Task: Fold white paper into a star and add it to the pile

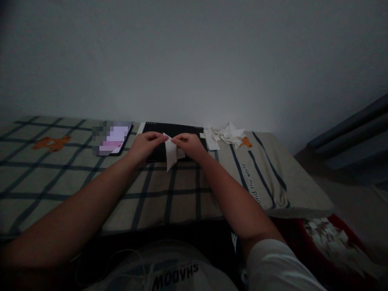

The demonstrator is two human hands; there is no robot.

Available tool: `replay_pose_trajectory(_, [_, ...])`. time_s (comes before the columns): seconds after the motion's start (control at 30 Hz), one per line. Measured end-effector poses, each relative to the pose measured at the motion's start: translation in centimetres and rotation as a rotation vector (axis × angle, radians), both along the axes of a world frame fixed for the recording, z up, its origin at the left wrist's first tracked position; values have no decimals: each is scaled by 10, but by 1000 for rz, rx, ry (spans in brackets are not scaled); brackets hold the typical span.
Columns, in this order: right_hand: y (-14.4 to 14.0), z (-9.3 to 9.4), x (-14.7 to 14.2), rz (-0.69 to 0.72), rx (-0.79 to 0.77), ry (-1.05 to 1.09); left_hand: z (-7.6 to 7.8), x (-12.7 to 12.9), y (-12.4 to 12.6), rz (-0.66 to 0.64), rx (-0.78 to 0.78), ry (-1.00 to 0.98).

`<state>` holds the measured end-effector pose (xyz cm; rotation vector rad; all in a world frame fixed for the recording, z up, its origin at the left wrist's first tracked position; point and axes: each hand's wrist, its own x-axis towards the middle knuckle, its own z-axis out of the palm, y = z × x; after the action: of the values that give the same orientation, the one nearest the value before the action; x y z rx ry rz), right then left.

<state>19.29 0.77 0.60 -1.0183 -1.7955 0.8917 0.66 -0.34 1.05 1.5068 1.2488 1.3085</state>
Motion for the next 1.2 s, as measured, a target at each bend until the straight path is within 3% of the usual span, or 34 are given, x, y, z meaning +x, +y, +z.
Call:
replay_pose_trajectory(0.27, [8,-8,-2,-116,-32,90,-5,-1,1,-129,-116,138])
replay_pose_trajectory(0.63, [4,-6,-2,-45,-35,74,-1,-3,0,-153,-48,328])
replay_pose_trajectory(0.93, [9,-11,0,-68,-182,179,-4,-4,0,-172,-69,263])
replay_pose_trajectory(1.2, [3,-4,-4,-48,-274,242,-2,-5,0,-196,-58,278])
